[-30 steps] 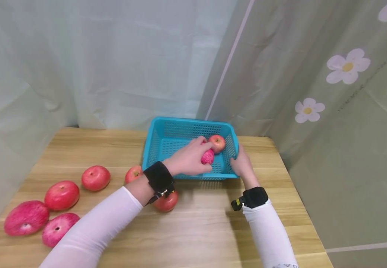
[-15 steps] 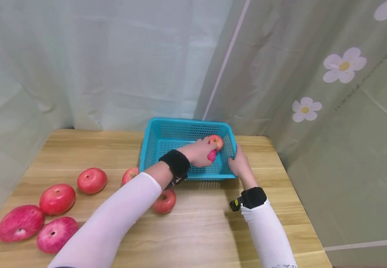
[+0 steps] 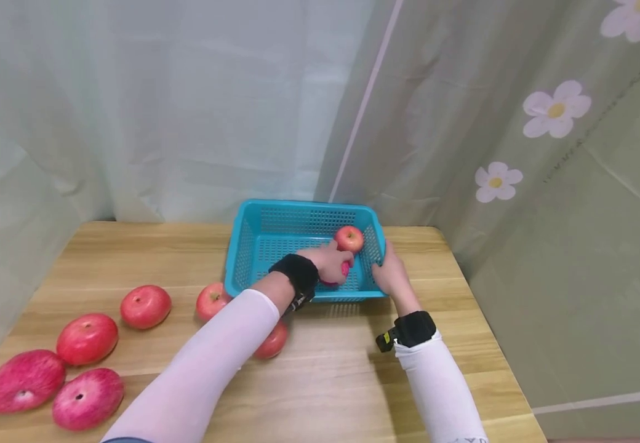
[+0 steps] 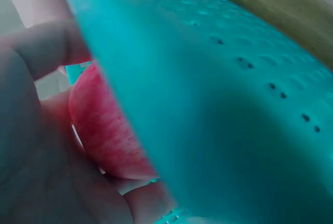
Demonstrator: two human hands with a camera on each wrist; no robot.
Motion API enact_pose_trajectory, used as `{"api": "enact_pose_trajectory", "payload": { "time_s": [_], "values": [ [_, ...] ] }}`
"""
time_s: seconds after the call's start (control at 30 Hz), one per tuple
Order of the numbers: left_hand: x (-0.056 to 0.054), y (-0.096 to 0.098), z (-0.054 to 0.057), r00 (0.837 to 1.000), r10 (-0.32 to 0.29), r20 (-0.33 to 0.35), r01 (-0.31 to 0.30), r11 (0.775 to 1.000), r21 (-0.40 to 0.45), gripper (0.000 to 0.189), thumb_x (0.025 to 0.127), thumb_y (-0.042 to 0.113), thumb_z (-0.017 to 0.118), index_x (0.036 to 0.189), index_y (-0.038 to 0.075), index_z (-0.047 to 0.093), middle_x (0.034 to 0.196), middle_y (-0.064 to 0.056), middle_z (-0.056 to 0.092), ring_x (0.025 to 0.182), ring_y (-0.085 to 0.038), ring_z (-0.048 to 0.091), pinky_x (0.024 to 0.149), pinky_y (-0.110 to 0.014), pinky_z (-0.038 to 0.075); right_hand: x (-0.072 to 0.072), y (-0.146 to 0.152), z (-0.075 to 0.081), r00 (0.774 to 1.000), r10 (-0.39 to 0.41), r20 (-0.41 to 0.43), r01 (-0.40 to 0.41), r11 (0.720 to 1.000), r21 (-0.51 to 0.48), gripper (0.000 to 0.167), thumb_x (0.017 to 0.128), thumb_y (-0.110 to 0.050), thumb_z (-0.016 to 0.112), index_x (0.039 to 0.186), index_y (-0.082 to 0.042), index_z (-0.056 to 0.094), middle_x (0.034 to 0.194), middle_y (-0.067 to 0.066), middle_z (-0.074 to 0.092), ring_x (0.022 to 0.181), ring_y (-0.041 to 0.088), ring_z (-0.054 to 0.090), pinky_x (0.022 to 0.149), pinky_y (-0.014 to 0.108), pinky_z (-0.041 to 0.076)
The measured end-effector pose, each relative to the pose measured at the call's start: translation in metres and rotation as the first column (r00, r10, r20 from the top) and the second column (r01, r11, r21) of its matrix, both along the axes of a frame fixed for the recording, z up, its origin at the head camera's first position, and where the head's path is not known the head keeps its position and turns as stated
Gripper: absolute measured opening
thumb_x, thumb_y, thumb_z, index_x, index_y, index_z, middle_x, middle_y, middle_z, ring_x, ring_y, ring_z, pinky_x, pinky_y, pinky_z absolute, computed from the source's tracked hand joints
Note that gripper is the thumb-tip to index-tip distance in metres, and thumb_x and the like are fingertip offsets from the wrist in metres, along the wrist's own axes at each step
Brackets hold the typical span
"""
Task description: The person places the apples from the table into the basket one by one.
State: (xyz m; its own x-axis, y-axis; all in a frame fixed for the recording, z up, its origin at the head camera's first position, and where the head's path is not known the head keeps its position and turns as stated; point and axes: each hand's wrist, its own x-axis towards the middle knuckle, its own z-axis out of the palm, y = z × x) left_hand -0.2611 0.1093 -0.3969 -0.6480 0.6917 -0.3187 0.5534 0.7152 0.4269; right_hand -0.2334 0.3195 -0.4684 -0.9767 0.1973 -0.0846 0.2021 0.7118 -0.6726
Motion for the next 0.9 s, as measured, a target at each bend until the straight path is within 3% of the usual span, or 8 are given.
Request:
{"api": "enact_pose_trajectory", "payload": {
  "time_s": [0.17,0.37,0.53,0.9],
  "values": [
    [-0.001,0.007,-0.007,1.000,-0.016,-0.012,0.016,1.000,0.021,0.046,0.098,0.024,0.062,0.144,0.017,0.059,0.146,-0.021,0.043,0.129,-0.039,0.047,0.101,-0.051,0.048,-0.001,0.001,0.003,1.000,-0.002,0.006,0.002,1.000,-0.006,0.073,0.105,-0.005,0.055,0.168,-0.003,0.018,0.155,0.031,0.047,0.137,0.049,0.052,0.109,0.065,0.046],
    [0.000,0.021,-0.023,0.996,0.083,-0.043,-0.078,0.991,0.104,0.062,0.098,0.031,0.067,0.153,0.009,0.048,0.147,-0.021,0.049,0.130,-0.038,0.052,0.107,-0.051,0.050,-0.002,0.002,0.005,1.000,0.001,0.004,-0.001,1.000,0.006,0.073,0.105,-0.006,0.055,0.167,-0.001,0.018,0.155,0.031,0.047,0.137,0.050,0.052,0.110,0.065,0.046],
    [0.003,0.029,-0.036,0.987,0.140,-0.079,-0.128,0.981,0.144,0.057,0.101,0.034,0.067,0.150,0.008,0.052,0.141,-0.021,0.055,0.128,-0.037,0.058,0.106,-0.050,0.051,-0.002,0.003,0.006,1.000,0.004,-0.007,-0.004,1.000,0.011,0.072,0.104,-0.005,0.054,0.167,-0.001,0.019,0.154,0.033,0.048,0.137,0.051,0.053,0.110,0.065,0.046],
    [0.004,0.042,-0.055,0.980,0.186,-0.071,-0.169,0.965,0.200,0.067,0.098,0.045,0.074,0.150,0.007,0.054,0.145,-0.021,0.056,0.133,-0.040,0.056,0.109,-0.051,0.049,-0.001,0.002,0.008,1.000,0.000,0.007,0.000,1.000,0.007,0.072,0.105,-0.006,0.054,0.167,-0.002,0.019,0.155,0.031,0.048,0.138,0.049,0.052,0.112,0.065,0.045]
  ]
}}
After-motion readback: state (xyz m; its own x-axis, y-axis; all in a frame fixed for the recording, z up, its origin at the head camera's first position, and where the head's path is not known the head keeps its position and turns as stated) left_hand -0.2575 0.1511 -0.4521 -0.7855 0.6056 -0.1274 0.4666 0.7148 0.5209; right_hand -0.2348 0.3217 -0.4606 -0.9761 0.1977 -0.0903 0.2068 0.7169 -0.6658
